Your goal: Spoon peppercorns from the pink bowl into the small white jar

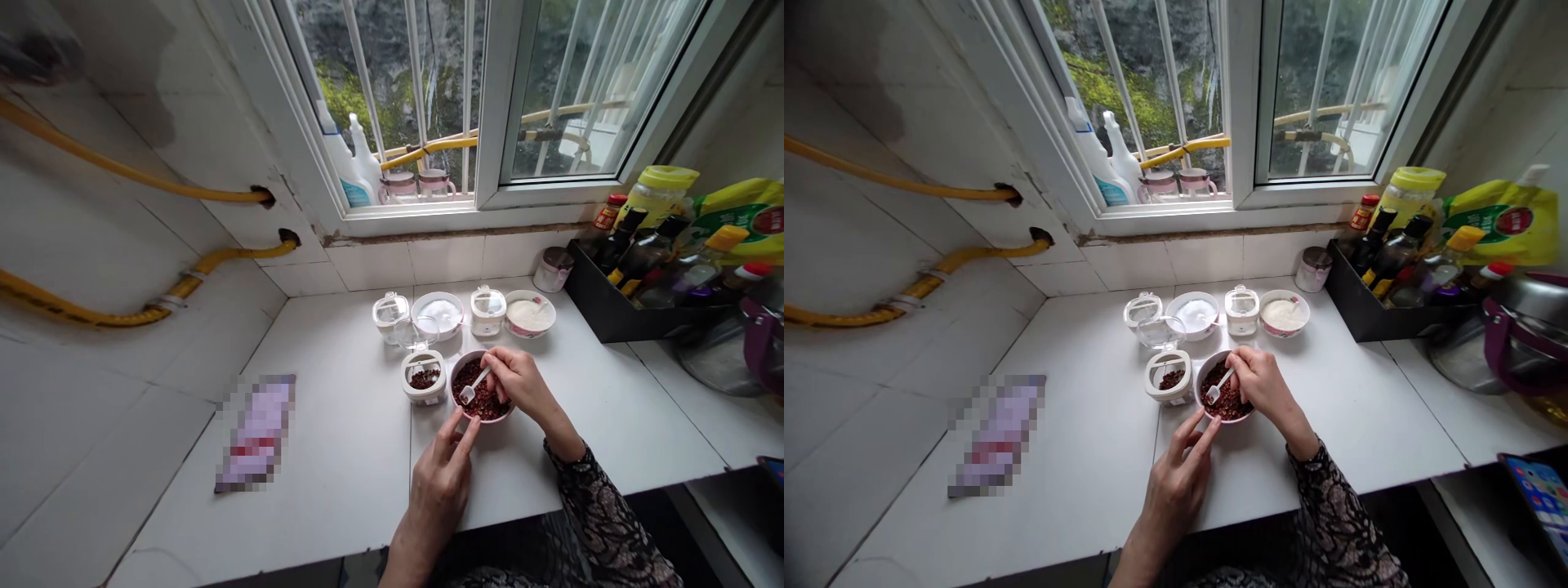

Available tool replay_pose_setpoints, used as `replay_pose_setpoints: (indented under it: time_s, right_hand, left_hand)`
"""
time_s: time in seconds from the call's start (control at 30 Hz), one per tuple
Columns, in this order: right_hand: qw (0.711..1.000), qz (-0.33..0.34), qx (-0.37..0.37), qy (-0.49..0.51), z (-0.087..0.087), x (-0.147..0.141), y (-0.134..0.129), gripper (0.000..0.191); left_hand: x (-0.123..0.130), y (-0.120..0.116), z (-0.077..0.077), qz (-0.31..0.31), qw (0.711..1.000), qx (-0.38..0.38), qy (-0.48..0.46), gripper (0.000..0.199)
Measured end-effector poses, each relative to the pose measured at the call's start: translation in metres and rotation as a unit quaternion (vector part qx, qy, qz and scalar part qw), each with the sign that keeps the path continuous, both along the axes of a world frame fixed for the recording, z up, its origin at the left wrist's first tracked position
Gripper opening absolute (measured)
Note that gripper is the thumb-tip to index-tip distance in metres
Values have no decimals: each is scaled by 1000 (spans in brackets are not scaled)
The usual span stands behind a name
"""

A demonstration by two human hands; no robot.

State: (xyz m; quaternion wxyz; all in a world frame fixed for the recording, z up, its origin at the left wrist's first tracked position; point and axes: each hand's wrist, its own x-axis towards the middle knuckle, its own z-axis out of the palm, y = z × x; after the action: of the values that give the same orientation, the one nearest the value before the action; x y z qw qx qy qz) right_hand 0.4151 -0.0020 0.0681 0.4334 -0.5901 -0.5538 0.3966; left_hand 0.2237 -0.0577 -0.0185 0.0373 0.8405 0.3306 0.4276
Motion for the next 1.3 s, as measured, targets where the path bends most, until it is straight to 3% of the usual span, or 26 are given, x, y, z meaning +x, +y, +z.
replay_pose_setpoints:
  time_s: [0.13,0.37,0.57,0.77,0.97,1.13,1.23,1.3]
  right_hand:
    - [999,-26,8,33,0,4,1,27]
    - [995,-23,74,-55,-1,4,0,25]
    - [995,-29,72,-61,-2,3,1,25]
    - [998,-44,36,16,-4,2,2,27]
    - [986,-53,10,155,-3,3,9,46]
    - [985,-50,106,125,2,-17,7,37]
    - [979,-1,205,-9,1,-29,2,22]
    - [955,54,273,-107,0,-34,0,19]
  left_hand:
    - [0,0,1,5,1000,-1,9,63]
    - [0,-1,0,3,1000,0,6,66]
    - [0,-1,-1,-2,1000,-3,3,67]
    - [1,0,1,-1,1000,1,4,68]
    - [1,0,1,0,1000,-3,3,68]
    - [0,1,-3,-2,1000,0,1,70]
    - [0,1,-4,-1,1000,4,-1,70]
    - [0,1,-4,1,1000,8,-5,70]
